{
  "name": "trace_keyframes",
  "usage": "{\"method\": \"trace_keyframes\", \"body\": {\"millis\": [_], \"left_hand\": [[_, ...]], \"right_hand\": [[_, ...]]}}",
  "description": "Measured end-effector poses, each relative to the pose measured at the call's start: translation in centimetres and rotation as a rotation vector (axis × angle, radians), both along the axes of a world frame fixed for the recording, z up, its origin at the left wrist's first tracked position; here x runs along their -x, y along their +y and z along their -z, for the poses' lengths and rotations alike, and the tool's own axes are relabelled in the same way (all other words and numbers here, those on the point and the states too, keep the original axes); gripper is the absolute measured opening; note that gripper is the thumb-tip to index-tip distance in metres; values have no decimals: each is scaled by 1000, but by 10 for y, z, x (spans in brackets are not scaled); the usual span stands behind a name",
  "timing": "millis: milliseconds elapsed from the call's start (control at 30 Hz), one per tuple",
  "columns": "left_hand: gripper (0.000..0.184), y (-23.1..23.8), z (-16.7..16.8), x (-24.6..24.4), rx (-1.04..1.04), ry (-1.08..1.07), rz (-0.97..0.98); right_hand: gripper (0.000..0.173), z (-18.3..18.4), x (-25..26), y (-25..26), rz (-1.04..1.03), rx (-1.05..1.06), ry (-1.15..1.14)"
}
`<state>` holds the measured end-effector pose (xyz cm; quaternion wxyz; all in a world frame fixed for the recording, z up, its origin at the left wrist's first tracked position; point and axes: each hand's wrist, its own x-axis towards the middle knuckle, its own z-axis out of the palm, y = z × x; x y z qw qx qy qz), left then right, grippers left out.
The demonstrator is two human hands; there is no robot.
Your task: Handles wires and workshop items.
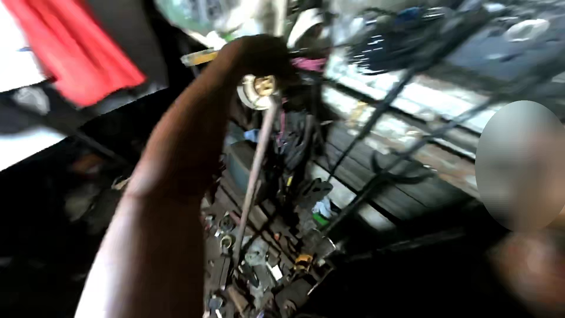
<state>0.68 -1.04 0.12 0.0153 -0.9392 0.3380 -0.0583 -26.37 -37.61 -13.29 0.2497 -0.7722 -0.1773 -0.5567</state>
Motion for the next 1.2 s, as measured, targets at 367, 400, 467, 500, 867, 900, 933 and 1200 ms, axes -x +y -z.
{"method": "trace_keyframes", "body": {"millis": [367,400,467,500,867,900,933,1200], "left_hand": [[31,72,36,-29,882,302,242],[29,76,38,-24,942,319,228],[26,82,45,-16,1028,355,206],[26,86,49,-14,1055,360,211],[45,95,85,-11,1274,456,302],[46,93,84,-8,1294,449,301],[47,92,82,-5,1306,435,296],[43,84,29,13,1201,206,259]], "right_hand": [[25,-16,5,13,119,124,-156],[25,-15,5,14,130,124,-158],[25,-13,5,14,136,125,-162],[25,-13,5,14,142,129,-167],[25,-10,8,20,189,161,-165],[26,-10,8,20,199,168,-166],[26,-10,8,21,205,173,-169],[24,-12,7,27,179,161,-195]]}}
